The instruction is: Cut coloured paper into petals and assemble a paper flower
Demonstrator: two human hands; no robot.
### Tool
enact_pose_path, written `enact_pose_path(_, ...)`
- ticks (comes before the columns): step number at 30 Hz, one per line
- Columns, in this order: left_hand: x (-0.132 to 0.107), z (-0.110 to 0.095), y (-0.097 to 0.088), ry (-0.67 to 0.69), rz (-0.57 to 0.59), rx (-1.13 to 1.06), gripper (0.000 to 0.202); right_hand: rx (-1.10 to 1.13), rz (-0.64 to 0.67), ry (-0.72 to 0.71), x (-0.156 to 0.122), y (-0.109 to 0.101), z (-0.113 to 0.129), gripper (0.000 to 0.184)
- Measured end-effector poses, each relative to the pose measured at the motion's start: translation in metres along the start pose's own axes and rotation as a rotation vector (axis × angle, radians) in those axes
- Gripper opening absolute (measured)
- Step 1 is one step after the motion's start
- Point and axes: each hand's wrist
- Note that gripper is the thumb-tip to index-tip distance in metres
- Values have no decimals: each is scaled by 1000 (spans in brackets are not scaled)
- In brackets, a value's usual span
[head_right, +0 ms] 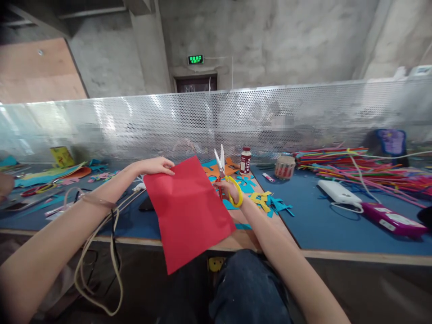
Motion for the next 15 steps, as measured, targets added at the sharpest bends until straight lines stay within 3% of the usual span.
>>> enact_pose_path(4, -8, 3, -15, 120, -266, -40, 28, 127, -110, -130, 0, -8, 1, 22)
enact_pose_path(8, -9, 27, -19, 191, -546, -209, 34, 139, -80, -101, 3, -14, -2, 27)
enact_pose_path(15, 12, 72, 6, 243, -707, -494, 37, 77, -301, -279, 13, -11, -7, 29)
Point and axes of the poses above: each hand's wrist, its own x-axis towards the middle knuckle, its own y-axis out of the palm, z = x × y, and after that the axes turned 13 degrees about -x, right-handed
